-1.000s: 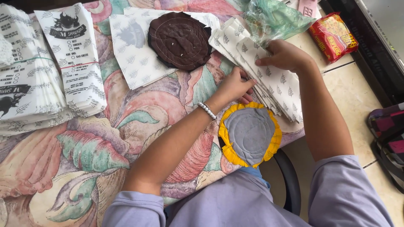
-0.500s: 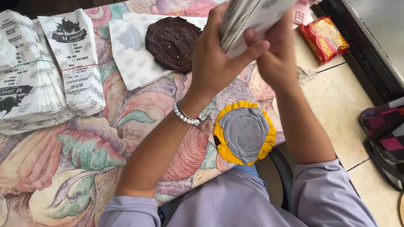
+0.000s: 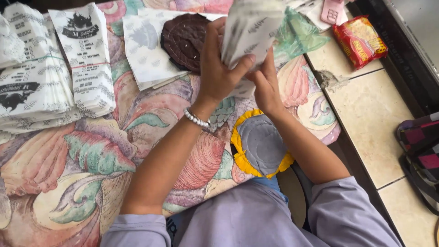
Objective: Folding printed paper wrappers into a triangular shape and stacking them on a table.
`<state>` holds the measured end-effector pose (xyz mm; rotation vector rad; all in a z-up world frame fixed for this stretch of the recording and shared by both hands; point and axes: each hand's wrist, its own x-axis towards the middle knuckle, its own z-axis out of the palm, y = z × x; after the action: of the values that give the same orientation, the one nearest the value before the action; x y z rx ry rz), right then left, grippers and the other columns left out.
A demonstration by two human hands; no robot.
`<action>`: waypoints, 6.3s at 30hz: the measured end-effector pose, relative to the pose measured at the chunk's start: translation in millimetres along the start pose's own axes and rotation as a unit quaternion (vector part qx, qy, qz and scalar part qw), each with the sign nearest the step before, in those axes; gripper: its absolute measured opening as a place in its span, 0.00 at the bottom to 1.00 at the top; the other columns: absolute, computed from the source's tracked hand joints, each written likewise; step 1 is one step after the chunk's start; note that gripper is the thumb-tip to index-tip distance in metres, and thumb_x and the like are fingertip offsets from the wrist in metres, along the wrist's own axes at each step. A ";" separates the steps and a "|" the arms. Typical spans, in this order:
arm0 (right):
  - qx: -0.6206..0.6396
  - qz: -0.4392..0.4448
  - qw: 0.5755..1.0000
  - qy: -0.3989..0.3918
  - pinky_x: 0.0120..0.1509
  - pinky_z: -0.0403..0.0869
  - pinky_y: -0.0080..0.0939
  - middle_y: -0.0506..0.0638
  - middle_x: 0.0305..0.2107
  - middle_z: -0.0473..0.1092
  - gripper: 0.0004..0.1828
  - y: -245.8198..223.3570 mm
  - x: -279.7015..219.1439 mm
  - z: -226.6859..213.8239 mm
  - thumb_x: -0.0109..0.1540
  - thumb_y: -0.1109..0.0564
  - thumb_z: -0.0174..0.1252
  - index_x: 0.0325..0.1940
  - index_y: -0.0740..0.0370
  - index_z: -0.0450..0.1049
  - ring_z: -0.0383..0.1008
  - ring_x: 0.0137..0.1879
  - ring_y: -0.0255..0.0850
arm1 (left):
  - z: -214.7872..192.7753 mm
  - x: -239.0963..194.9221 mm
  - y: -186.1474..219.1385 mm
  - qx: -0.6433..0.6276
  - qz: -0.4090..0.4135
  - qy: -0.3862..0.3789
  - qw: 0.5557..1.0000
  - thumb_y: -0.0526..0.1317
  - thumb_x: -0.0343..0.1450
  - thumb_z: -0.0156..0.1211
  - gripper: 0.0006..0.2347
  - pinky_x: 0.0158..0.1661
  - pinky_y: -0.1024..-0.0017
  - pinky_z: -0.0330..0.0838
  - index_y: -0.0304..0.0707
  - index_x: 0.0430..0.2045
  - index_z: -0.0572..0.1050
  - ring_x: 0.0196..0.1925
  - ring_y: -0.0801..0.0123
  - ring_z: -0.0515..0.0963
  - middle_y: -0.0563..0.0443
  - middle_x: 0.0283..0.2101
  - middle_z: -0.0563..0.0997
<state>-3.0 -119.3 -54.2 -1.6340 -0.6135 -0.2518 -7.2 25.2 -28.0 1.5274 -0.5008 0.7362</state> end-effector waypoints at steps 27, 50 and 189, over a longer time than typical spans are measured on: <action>-0.032 -0.057 0.998 -0.003 0.89 0.49 0.46 0.61 0.76 0.49 0.32 38.2 -13.8 16.2 0.73 0.65 0.39 0.81 0.64 0.38 0.50 0.82 0.48 | 15.7 -34.2 -4.3 0.163 -0.061 0.152 0.973 0.62 0.71 0.54 0.24 0.33 0.76 0.80 0.43 0.49 0.67 0.40 0.70 0.81 0.55 0.44 0.78; 0.102 0.160 0.924 -0.331 0.60 0.75 0.56 0.65 0.50 0.74 0.37 -77.3 16.1 26.4 0.59 0.72 0.49 0.74 0.68 0.60 0.78 0.54 0.51 | -93.1 -85.0 103.8 -0.185 -0.246 0.044 0.951 0.44 0.69 0.68 0.26 0.37 0.65 0.87 0.32 0.53 0.60 0.42 0.61 0.83 0.42 0.44 0.76; 0.026 0.145 0.978 -0.145 0.69 0.73 0.50 0.61 0.33 0.76 0.32 20.2 -6.4 1.1 0.52 0.75 0.72 0.60 0.76 0.73 0.79 0.54 0.52 | -198.7 -114.4 47.6 0.143 -0.254 -0.045 0.956 0.34 0.74 0.63 0.05 0.46 0.61 0.78 0.31 0.40 0.79 0.44 0.55 0.86 0.39 0.36 0.85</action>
<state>2.0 -120.7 -74.7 -1.6988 -0.5853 0.2181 -150.5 203.5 -77.7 1.8664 -0.0509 0.3466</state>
